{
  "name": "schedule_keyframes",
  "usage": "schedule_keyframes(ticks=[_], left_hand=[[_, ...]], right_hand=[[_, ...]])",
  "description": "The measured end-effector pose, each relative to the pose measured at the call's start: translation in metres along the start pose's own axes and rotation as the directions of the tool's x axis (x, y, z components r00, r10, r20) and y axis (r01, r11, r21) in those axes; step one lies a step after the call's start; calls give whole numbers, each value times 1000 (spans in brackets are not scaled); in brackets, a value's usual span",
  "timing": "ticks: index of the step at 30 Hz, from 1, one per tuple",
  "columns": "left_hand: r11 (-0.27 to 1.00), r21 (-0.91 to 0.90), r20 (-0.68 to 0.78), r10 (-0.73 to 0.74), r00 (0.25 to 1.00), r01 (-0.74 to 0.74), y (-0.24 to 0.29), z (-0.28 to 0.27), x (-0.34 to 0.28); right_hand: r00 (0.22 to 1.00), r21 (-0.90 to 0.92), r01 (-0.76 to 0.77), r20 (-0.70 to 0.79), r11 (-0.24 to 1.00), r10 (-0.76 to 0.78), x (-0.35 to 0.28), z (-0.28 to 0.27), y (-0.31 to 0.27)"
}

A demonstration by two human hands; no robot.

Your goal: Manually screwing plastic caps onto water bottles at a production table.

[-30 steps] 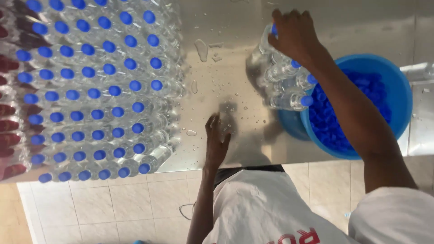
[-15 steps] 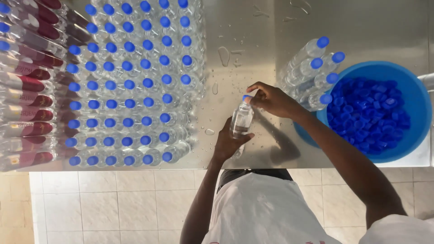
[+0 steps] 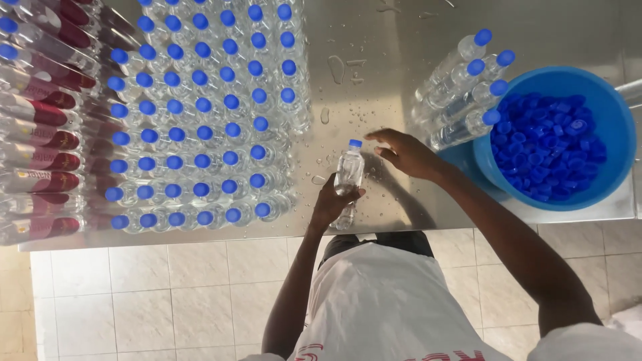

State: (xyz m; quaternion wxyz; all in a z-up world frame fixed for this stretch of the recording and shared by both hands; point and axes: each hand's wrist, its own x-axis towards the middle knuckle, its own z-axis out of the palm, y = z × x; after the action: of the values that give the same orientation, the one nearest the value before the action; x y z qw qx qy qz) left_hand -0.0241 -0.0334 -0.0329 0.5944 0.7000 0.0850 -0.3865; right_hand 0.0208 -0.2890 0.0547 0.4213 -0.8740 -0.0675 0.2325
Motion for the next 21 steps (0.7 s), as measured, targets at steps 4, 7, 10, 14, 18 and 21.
schedule_keyframes(ticks=[4,7,10,14,18,21], left_hand=[[988,75,53,133,990,-137,14,1,-12],[971,150,118,170,978,-187,22,-4,-23],[935,291,188,154,970,-205,62,-4,-45],[873,416,212,179,961,-254,68,1,-44],[917,158,280,315,907,-367,50,-2,-31],[882,-155,478,461,747,-445,37,-10,-9]], right_hand=[[984,34,47,169,998,-52,17,-17,-17],[957,23,36,288,999,-42,13,-37,-14],[952,-163,-11,301,987,61,10,-34,9],[954,-193,-99,259,976,148,-6,-35,12],[990,-492,142,81,859,-117,-34,-56,8],[793,-706,521,192,479,-579,-44,-53,6]])
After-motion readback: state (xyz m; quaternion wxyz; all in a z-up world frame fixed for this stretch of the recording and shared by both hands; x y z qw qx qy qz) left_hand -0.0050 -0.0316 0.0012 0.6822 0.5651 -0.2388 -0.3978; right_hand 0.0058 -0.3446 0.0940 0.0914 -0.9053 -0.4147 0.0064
